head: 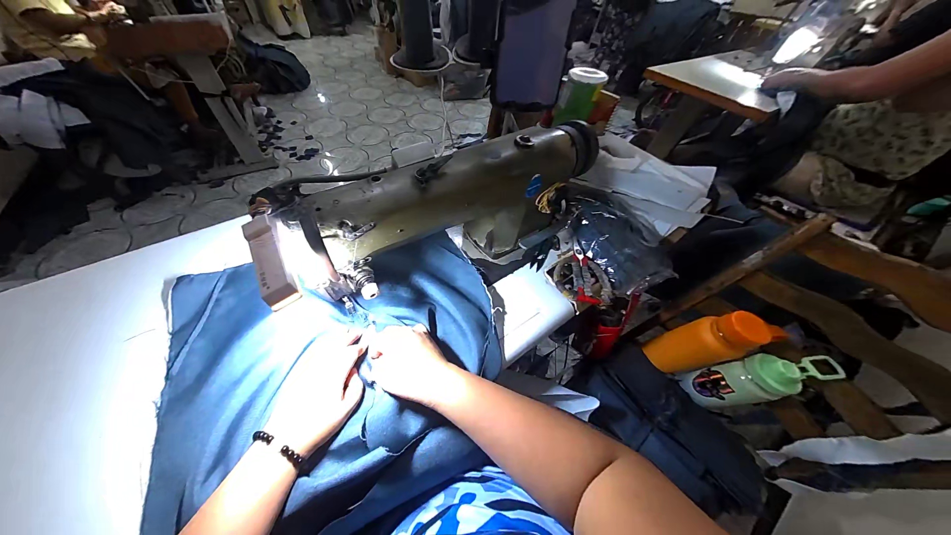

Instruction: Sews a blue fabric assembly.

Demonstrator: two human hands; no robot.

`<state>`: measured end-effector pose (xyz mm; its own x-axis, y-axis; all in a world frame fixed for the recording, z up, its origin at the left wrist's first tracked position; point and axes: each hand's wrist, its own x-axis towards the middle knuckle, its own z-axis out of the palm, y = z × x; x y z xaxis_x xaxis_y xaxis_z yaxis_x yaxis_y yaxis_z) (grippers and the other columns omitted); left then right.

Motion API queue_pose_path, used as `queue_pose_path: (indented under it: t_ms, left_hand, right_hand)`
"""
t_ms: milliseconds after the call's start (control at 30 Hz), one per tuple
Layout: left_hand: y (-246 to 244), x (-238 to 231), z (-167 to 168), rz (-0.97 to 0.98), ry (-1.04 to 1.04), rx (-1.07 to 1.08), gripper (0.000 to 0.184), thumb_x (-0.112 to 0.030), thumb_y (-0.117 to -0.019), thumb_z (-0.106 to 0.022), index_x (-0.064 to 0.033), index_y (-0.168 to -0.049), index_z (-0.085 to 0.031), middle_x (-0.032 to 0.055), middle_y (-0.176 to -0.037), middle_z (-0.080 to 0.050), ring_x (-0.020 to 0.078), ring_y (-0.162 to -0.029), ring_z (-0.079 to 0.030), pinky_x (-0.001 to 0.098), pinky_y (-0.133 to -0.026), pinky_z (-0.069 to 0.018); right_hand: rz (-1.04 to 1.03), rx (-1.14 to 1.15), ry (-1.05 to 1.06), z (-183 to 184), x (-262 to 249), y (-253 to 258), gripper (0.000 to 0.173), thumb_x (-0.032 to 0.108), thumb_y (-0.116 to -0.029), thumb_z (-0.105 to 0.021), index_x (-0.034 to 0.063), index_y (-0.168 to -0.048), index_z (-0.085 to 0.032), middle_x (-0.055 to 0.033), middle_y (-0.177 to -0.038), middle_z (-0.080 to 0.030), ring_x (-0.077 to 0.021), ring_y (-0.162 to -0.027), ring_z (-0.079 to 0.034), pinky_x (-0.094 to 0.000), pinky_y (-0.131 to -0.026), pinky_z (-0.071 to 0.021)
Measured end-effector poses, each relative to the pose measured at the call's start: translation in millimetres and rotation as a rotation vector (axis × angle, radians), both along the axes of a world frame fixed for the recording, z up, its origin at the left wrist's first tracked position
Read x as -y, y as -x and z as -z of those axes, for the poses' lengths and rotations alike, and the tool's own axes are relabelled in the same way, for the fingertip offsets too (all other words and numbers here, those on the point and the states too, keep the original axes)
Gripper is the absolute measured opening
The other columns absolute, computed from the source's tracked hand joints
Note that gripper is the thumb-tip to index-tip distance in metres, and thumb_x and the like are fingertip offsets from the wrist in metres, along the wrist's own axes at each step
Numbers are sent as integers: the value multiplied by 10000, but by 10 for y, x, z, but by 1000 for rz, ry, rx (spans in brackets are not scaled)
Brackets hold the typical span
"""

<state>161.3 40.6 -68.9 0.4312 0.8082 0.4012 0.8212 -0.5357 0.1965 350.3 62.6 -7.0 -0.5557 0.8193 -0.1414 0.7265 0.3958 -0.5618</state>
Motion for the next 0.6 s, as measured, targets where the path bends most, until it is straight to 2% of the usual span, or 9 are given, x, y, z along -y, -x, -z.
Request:
queue_pose_path:
  t_ms: [233,600]
  left_hand:
    - [17,-11,21,4,-30,1,434,-215,-913,-420,-6,-1113,-744,147,-1337,-676,347,-1280,-619,517,-1074,-473]
    - [2,-7,-7,7,-16,7,446,-223,-917,-415,-1,-1123,-742,168,-1327,-676,369,-1264,-625,540,-1063,-474]
  right_hand:
    - [1,13,3,-8,17,9,285,196,-999,-546,16,-1148,-708,-182,-1179,-677,-331,-1180,-620,-572,-984,-428]
    - [5,5,8,-23,34,8,285,215,-994,-569,15,-1148,-701,-183,-1190,-680,-336,-1189,-616,-587,-1014,-407]
